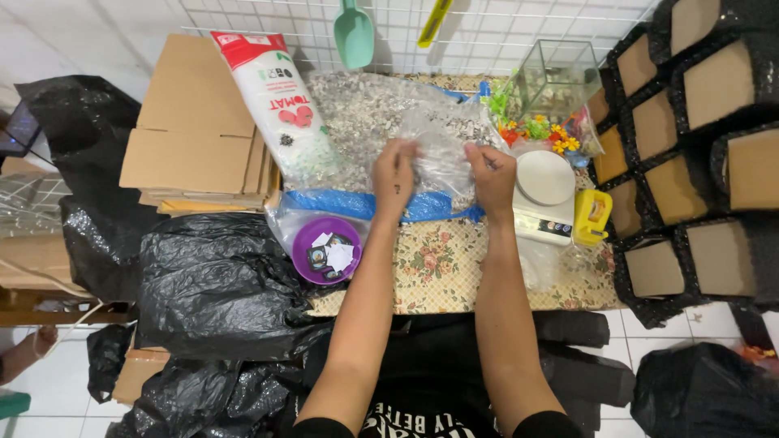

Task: Scooping granular material into bags, weighing them, and packing them into a cardboard box

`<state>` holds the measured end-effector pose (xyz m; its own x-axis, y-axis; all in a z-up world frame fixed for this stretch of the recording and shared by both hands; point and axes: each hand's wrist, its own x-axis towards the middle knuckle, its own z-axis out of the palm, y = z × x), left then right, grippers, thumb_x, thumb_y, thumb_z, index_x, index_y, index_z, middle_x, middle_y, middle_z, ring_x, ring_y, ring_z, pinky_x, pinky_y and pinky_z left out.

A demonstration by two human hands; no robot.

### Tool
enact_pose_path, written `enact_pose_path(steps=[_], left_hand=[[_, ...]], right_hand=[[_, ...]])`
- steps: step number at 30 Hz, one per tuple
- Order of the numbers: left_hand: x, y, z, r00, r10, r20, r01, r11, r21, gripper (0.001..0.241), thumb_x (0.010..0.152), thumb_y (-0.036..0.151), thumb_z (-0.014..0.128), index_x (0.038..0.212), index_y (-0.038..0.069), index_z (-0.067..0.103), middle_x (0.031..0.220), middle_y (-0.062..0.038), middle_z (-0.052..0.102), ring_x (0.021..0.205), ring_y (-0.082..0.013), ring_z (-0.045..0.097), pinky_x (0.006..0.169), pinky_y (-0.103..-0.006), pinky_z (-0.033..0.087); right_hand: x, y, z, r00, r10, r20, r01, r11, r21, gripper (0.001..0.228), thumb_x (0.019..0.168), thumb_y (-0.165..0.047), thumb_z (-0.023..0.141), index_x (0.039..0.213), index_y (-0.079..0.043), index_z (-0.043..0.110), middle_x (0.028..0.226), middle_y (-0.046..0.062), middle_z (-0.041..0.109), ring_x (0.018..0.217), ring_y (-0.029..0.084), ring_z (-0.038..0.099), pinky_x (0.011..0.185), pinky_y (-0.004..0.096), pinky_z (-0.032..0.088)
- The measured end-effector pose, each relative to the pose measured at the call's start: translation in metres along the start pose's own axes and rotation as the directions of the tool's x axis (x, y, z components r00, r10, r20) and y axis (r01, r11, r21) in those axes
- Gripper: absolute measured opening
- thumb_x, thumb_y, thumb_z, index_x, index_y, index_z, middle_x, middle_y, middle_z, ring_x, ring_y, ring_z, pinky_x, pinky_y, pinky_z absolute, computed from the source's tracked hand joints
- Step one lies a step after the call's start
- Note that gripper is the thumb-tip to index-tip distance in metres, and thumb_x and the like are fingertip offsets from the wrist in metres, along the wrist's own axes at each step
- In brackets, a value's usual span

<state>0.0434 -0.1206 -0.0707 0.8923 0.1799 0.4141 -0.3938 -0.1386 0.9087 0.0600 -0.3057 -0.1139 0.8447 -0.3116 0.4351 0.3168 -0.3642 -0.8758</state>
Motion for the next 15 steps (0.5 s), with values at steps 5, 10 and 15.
enact_pose_path(steps=[5, 10, 15], left_hand=[[0.013, -0.040, 0.009, 0.995, -0.043, -0.092, 0.027, 0.985, -0.169, 0.024, 0.099, 0.034, 0.068, 0.086, 0.014, 0.072, 0.079, -0.001, 0.064, 0.070, -0.0115, 0.064, 0.071, -0.0281, 0.053], [0.010, -0.026, 0.005, 0.962, -0.273, 0.013, 0.265, 0.921, -0.284, 0.025, 0.098, 0.045, 0.069, 0.105, 0.022, 0.074, 0.072, 0.011, 0.051, 0.067, -0.0039, 0.048, 0.066, -0.0224, 0.047], [0.003, -0.025, 0.005, 0.957, -0.268, 0.108, 0.281, 0.952, -0.121, 0.021, 0.104, 0.029, 0.056, 0.096, 0.014, 0.068, 0.059, -0.006, 0.055, 0.060, -0.0139, 0.060, 0.060, -0.0277, 0.051]], right_hand=[[-0.003, -0.034, -0.005, 1.000, -0.008, -0.023, 0.008, 1.000, -0.005, 0.032, 0.101, -0.018, 0.075, 0.070, -0.012, 0.071, 0.052, -0.009, 0.048, 0.061, 0.002, 0.041, 0.062, 0.020, 0.041], [-0.004, -0.041, -0.006, 0.999, -0.018, -0.036, 0.018, 1.000, 0.012, 0.030, 0.101, -0.015, 0.072, 0.072, -0.010, 0.071, 0.054, -0.007, 0.050, 0.064, 0.004, 0.042, 0.065, 0.023, 0.044], [-0.002, -0.028, -0.010, 0.997, -0.014, -0.072, 0.019, 0.998, 0.066, 0.039, 0.105, -0.019, 0.071, 0.067, -0.012, 0.064, 0.052, -0.010, 0.043, 0.061, 0.003, 0.039, 0.061, 0.021, 0.039]])
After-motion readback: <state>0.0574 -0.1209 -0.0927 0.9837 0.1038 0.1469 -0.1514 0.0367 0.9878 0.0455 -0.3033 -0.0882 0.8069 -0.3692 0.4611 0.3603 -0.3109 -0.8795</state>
